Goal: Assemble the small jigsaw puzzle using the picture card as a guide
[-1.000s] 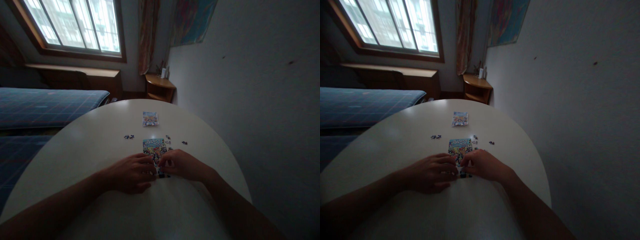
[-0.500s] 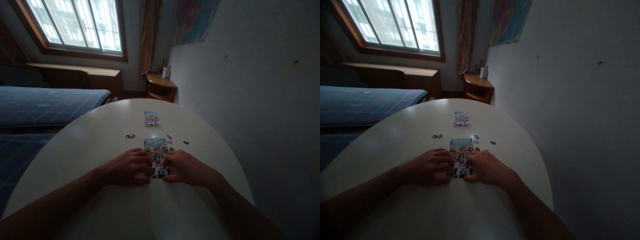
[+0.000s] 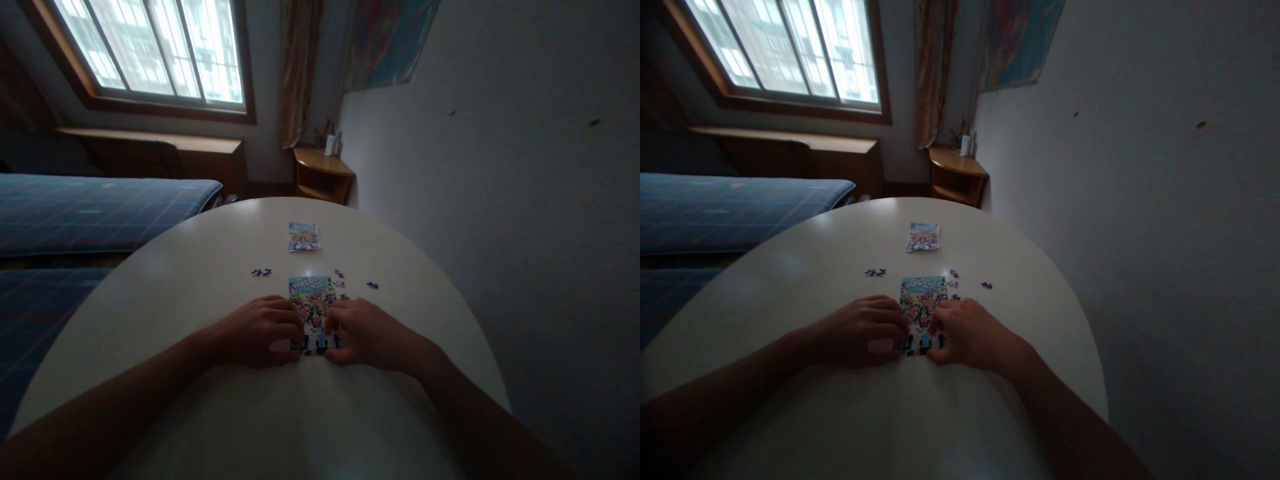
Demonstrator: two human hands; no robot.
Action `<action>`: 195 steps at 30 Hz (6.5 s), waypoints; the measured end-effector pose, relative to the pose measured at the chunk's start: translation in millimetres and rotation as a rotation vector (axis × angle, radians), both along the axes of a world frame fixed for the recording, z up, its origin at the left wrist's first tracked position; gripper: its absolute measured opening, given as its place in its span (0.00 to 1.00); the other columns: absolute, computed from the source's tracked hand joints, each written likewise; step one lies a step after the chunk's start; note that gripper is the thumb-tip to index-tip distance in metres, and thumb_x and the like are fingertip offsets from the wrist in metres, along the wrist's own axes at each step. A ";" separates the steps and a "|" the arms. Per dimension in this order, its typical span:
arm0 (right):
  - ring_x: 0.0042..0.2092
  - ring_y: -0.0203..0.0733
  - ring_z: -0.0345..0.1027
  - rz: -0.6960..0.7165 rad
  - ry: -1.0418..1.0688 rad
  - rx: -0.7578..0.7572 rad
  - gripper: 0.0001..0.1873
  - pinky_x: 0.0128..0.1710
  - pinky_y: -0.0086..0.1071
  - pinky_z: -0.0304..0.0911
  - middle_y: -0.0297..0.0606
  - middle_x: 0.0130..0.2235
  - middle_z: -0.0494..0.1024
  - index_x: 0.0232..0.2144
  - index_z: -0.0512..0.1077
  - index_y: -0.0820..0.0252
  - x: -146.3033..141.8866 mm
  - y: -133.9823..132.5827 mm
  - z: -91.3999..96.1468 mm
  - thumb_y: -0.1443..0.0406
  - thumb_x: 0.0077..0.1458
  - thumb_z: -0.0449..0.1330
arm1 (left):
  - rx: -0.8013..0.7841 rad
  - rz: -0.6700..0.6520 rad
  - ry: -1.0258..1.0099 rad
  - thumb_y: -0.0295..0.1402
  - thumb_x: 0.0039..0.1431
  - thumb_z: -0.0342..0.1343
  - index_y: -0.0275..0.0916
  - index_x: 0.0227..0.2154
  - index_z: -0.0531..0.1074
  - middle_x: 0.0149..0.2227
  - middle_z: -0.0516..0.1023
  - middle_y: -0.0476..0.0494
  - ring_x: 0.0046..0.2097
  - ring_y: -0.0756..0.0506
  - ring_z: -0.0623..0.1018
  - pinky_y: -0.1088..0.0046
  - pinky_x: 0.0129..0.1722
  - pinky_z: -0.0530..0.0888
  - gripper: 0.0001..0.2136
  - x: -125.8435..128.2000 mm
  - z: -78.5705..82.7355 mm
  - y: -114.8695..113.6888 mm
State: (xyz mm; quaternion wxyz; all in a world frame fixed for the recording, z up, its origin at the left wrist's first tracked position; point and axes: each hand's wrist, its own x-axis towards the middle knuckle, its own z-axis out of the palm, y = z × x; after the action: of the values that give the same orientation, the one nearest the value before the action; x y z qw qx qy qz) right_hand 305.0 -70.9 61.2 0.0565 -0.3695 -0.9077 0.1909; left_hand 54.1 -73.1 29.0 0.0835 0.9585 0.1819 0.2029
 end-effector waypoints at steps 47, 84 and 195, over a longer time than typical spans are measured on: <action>0.38 0.37 0.73 0.135 0.112 -0.103 0.05 0.44 0.31 0.64 0.36 0.40 0.81 0.36 0.81 0.54 6.8 7.9 -1.1 0.67 0.56 0.66 | 0.112 -0.067 0.101 0.35 0.64 0.56 0.43 0.48 0.73 0.46 0.78 0.44 0.47 0.43 0.75 0.64 0.49 0.72 0.11 3.1 2.4 -3.9; 0.35 0.41 0.70 -0.545 0.026 0.072 0.07 0.37 0.32 0.63 0.43 0.38 0.78 0.34 0.77 0.61 84.3 71.0 -26.8 0.66 0.52 0.62 | -0.112 0.840 0.121 0.36 0.65 0.47 0.40 0.44 0.78 0.46 0.78 0.39 0.48 0.38 0.76 0.60 0.50 0.72 0.15 -59.3 -20.7 58.0; 0.32 0.38 0.67 -0.245 0.033 -0.398 0.14 0.32 0.30 0.59 0.36 0.31 0.76 0.36 0.79 0.59 70.0 36.2 -4.3 0.58 0.49 0.68 | -0.306 0.365 -0.298 0.28 0.63 0.54 0.42 0.40 0.75 0.37 0.78 0.45 0.40 0.47 0.78 0.69 0.42 0.74 0.07 10.5 -23.3 -2.4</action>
State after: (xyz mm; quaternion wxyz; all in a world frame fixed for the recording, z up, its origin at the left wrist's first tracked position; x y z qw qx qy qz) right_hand 375.0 -34.7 56.9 0.0201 -0.4776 -0.7994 0.3639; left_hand 64.6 -75.5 5.7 0.2152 0.8457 0.3657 0.3235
